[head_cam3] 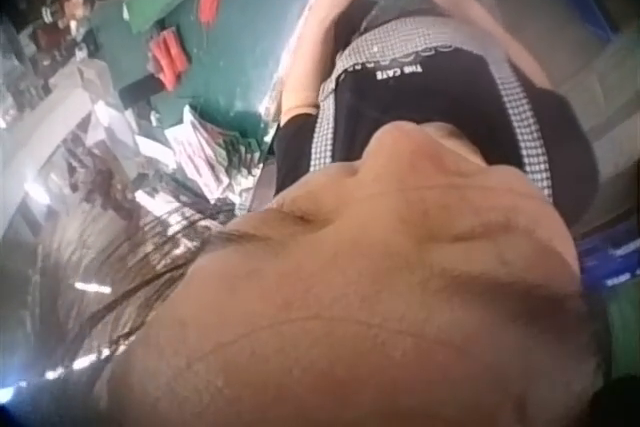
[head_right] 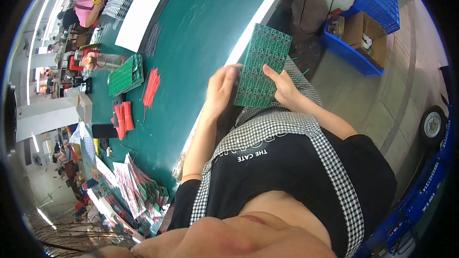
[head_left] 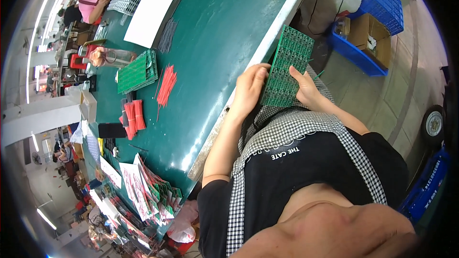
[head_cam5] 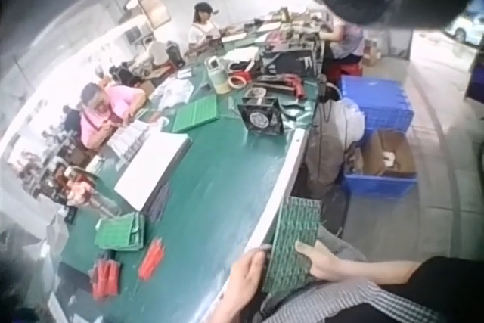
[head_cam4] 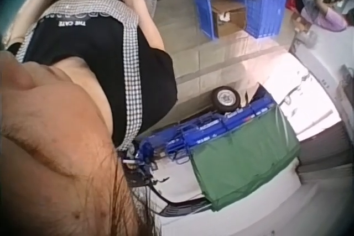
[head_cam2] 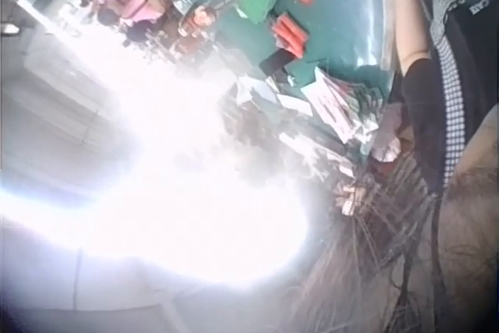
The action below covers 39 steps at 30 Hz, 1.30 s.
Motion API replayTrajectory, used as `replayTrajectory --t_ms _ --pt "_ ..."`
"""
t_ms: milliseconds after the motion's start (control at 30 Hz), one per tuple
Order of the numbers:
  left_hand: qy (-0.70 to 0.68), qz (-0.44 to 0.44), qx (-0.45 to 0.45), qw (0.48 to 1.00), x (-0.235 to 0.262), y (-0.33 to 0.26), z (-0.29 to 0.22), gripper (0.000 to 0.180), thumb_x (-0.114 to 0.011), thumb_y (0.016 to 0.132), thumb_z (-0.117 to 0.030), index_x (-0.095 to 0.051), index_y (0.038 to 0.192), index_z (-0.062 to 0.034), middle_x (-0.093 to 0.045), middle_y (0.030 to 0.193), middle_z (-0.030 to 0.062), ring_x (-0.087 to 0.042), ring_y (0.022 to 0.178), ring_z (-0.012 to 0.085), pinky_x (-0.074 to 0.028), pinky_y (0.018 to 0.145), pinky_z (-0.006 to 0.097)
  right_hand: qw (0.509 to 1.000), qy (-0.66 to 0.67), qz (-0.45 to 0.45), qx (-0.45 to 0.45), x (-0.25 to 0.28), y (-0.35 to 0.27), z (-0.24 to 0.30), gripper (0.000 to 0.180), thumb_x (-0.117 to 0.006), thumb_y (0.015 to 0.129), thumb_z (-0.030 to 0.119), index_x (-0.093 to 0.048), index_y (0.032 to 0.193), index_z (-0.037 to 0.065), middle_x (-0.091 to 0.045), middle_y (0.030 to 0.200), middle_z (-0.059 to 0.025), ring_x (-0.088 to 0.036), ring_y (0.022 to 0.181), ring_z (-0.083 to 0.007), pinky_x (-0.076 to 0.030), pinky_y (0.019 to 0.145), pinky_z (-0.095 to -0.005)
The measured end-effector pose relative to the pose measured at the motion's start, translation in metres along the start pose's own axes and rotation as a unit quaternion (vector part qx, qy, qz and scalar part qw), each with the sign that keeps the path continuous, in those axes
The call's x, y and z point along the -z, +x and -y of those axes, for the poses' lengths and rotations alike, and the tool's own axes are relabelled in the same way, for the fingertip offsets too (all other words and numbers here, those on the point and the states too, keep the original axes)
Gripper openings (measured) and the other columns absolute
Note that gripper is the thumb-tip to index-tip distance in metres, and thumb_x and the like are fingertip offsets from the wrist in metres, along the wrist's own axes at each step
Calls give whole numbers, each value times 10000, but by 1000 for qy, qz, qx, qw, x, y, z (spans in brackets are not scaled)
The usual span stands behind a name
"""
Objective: Sorting, counting, and inspecting green printed circuit boards at a factory workbench.
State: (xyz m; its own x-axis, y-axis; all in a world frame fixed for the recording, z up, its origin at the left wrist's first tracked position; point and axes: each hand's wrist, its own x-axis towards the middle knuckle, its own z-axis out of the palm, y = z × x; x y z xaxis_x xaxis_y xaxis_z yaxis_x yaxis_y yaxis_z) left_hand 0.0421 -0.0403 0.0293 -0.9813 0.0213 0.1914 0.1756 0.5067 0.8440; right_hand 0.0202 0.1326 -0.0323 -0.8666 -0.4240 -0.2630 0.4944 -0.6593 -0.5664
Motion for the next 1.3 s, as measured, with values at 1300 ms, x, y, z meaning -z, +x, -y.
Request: replayTrajectory --t_ms 1300 --pt "-289 -373 168 866 172 -44 59 212 -555 845 -60 -447 1011 17 -603 745 105 -586 550 149 -450 474 225 741 -579 305 151 -196 168 -59 508 -664 727 157 -502 1190 26 -548 1099 -171 -535 1031 -255 -428 870 -336"
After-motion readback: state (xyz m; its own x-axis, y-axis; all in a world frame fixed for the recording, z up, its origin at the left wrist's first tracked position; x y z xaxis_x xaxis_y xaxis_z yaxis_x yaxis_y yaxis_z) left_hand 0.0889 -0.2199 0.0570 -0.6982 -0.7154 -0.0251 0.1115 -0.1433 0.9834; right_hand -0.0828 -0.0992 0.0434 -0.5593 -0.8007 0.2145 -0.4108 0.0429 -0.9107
